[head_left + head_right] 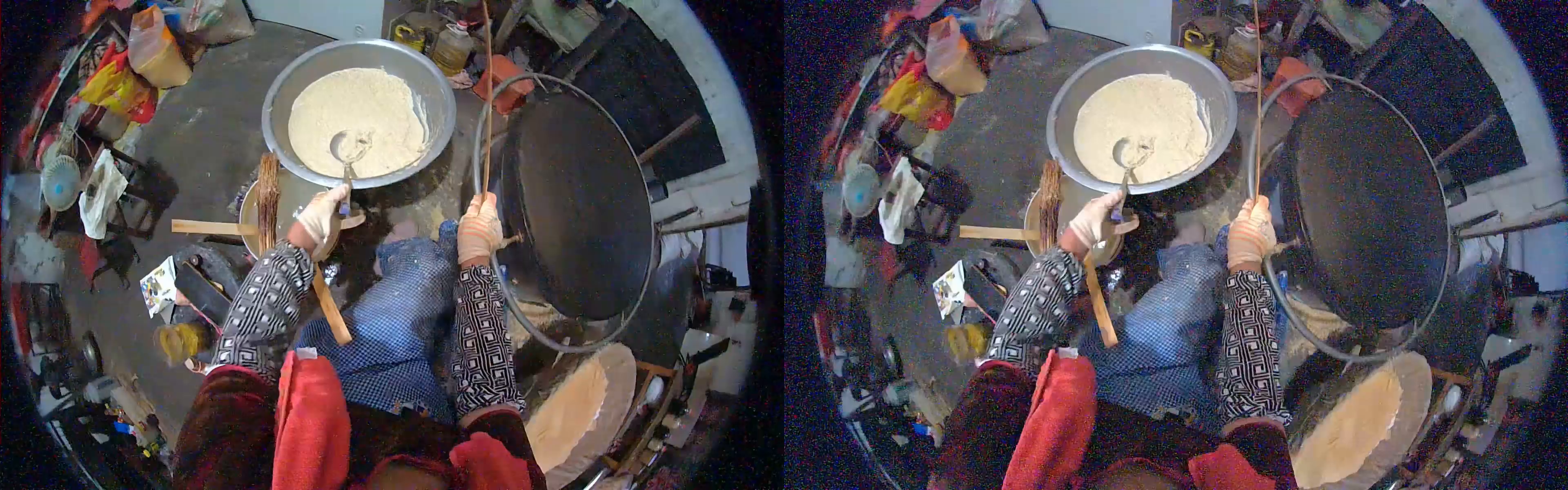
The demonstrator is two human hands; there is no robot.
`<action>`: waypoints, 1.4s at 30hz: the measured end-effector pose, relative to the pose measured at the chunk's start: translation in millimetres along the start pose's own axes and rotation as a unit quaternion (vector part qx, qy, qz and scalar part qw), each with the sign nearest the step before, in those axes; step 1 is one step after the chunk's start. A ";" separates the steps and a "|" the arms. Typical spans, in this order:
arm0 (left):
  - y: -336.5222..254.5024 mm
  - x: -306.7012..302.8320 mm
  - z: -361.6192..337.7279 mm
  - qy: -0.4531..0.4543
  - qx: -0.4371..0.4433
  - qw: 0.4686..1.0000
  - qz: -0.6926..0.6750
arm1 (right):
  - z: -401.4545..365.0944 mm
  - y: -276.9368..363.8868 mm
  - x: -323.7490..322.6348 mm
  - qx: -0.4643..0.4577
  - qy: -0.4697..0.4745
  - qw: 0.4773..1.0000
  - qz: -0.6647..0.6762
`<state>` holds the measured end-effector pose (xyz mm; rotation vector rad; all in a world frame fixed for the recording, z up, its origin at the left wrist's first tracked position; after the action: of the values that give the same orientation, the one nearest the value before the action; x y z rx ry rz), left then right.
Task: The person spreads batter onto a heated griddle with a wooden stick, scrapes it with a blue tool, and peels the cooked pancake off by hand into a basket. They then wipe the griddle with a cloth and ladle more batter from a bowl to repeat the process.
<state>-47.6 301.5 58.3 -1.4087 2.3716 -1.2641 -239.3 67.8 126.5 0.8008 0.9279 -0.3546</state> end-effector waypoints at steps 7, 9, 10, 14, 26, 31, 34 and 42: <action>9.5 -3.0 81.2 -0.017 -0.093 0.994 0.058 | -29.9 -30.1 -22.9 0.115 0.073 0.990 0.035; -18.2 8.9 28.0 -0.021 -0.046 0.985 0.164 | -55.0 -46.0 -39.6 0.114 0.062 0.990 0.063; -16.1 -9.2 25.5 0.040 0.010 0.972 0.229 | -69.9 -67.4 -43.2 0.129 0.053 0.988 0.074; -13.4 -16.1 -13.1 0.024 -0.120 0.988 0.092 | -122.3 -118.1 -99.2 0.088 -0.019 0.989 0.119; -119.4 34.4 201.3 -0.167 0.072 0.629 0.756 | -257.1 -70.6 -158.7 0.327 -0.151 0.890 0.279; -106.1 11.0 169.2 -0.117 0.064 0.610 0.781 | -259.1 -73.6 -157.7 0.369 -0.163 0.882 0.243; -86.0 -7.0 108.3 -0.037 0.015 0.516 0.856 | -253.9 -77.3 -161.0 0.377 -0.161 0.880 0.239; -22.6 -5.4 70.1 0.127 -0.127 0.914 0.363 | -254.7 -86.3 -167.4 0.328 -0.173 0.887 0.274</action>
<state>3.7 258.5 27.0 -0.2887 2.8809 -0.9818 -531.3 190.1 136.3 1.5212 0.1968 -0.2961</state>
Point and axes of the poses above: each hand's wrist, its own z-axis towards the middle knuckle, its own x-axis out of the palm, y = z × x, the point moved 2 cm from there along z, towards the middle knuckle, and after that the axes turned 14 degrees about -x, right-handed, at the moved point
